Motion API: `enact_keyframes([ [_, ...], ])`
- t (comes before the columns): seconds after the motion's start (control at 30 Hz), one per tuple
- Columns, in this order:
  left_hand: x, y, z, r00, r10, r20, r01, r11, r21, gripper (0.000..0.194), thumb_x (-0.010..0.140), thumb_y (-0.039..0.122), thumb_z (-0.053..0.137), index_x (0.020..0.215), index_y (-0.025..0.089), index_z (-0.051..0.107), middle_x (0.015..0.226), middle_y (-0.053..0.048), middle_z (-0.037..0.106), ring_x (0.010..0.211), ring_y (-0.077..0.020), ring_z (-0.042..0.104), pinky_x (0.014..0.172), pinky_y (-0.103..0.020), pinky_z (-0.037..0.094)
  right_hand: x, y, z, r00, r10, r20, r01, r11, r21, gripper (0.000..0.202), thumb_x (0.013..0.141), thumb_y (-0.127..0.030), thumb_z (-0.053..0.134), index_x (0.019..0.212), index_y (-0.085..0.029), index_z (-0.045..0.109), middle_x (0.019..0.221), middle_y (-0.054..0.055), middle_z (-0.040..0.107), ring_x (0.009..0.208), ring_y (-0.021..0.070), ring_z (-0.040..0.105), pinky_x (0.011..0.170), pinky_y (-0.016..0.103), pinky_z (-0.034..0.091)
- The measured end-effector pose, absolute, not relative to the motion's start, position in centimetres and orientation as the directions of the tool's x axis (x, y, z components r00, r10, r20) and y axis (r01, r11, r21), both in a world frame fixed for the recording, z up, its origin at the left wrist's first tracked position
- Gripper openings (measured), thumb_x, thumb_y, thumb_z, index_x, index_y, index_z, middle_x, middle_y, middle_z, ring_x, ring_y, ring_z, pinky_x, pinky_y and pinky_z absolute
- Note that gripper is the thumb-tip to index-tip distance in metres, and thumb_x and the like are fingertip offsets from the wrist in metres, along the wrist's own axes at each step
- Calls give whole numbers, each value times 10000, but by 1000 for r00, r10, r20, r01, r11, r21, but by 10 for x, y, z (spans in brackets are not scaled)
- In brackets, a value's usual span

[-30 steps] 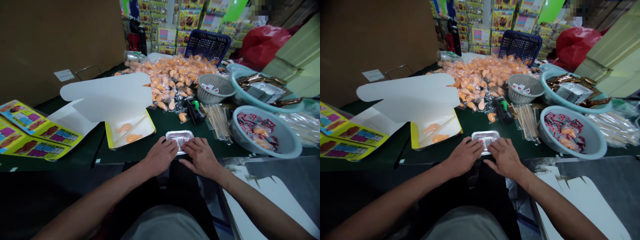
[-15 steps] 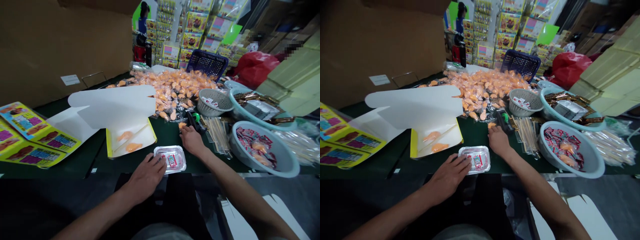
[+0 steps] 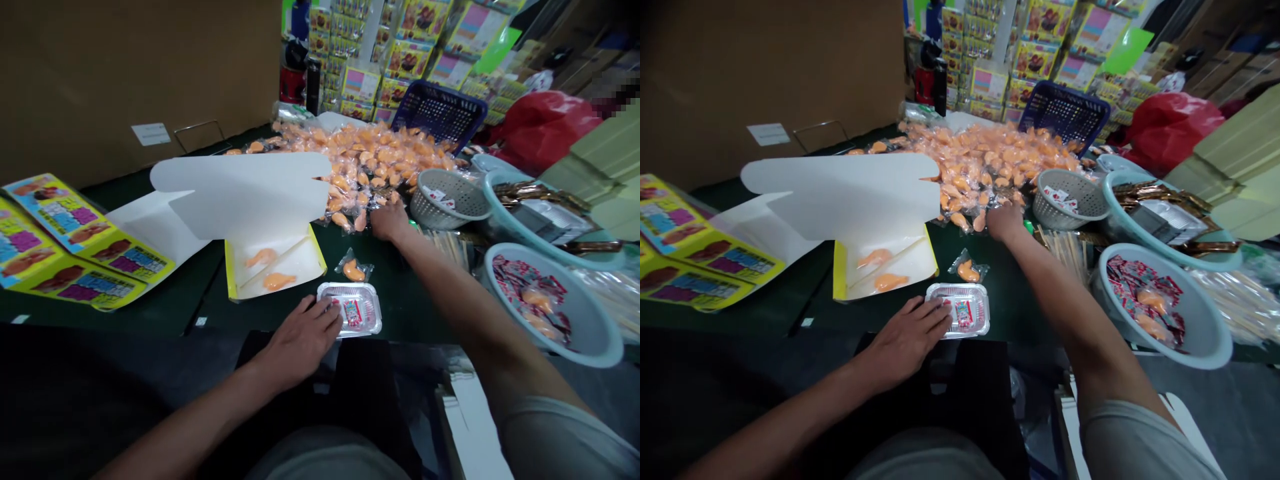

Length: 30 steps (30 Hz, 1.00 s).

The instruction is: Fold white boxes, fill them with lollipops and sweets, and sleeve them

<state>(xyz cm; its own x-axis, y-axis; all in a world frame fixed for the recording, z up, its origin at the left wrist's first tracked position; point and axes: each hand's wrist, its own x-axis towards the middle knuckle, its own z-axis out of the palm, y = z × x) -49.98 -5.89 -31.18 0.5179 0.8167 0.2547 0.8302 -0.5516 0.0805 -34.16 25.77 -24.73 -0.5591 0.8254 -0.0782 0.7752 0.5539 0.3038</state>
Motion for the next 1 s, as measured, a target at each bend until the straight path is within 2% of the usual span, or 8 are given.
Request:
enact_keyframes([
  [0.13,-499,-59,-311,506,830,234,837,-538,98,352,1057,208,534,1389,167,646,1501,-123,619,1429,-302,498,1121,-497,371,-343,256,-255,-578,814,-52,760,561,329,304,897,-148,600,1156,-85,746,1228,233,712,1290,409,542,1103,575,320],
  [0.3,-497,-54,-307,501,836,226,842,-531,96,337,1062,182,517,1368,165,657,1473,-126,635,1419,-297,504,1116,-477,373,-322,223,-231,-615,783,96,774,575,266,316,909,-134,564,1203,-110,679,1184,208,712,1187,345,594,1013,443,382],
  [0.4,-496,-51,-306,508,829,235,839,-538,82,321,1076,203,505,1351,160,665,1443,-128,648,1389,-297,518,1088,-469,387,-292,189,-216,-536,829,160,813,558,-167,203,895,-235,653,1080,-154,676,988,118,731,882,250,640,780,338,421],
  [0.47,-494,-49,-305,503,831,237,842,-533,82,319,1084,217,496,1348,159,666,1438,-128,650,1380,-294,522,1069,-465,396,-270,162,-215,-538,843,-4,701,445,-557,259,880,-394,728,1003,-173,673,848,47,698,719,185,586,677,298,404],
  [0.57,-492,-47,-303,499,839,216,847,-526,85,318,1076,206,503,1344,156,667,1449,-134,643,1374,-289,526,1053,-453,404,-252,121,-228,-626,753,-204,542,230,-808,391,867,-555,736,928,-170,706,832,24,688,715,158,565,667,282,417],
  [0.7,-488,-42,-299,518,837,174,843,-534,60,333,1054,182,514,1351,147,661,1451,-143,637,1341,-305,543,1043,-463,406,-259,84,-251,-599,761,-250,657,288,-697,300,929,-463,675,841,-181,727,743,4,646,680,155,548,628,284,382],
  [0.87,-487,-40,-303,530,825,194,836,-547,42,341,1073,196,487,1356,143,669,1437,-143,647,1334,-306,539,1028,-469,401,-273,70,-256,-654,755,-46,750,639,-167,166,946,-315,704,1015,-175,760,920,81,671,866,238,615,715,341,424],
  [1.0,-488,-39,-306,524,827,205,838,-543,49,334,1065,209,520,1353,150,679,1444,-153,640,1332,-304,544,1034,-464,390,-270,69,-256,-722,689,67,681,724,-107,303,949,-288,722,1227,-171,702,1072,107,673,996,270,605,846,378,481],
])
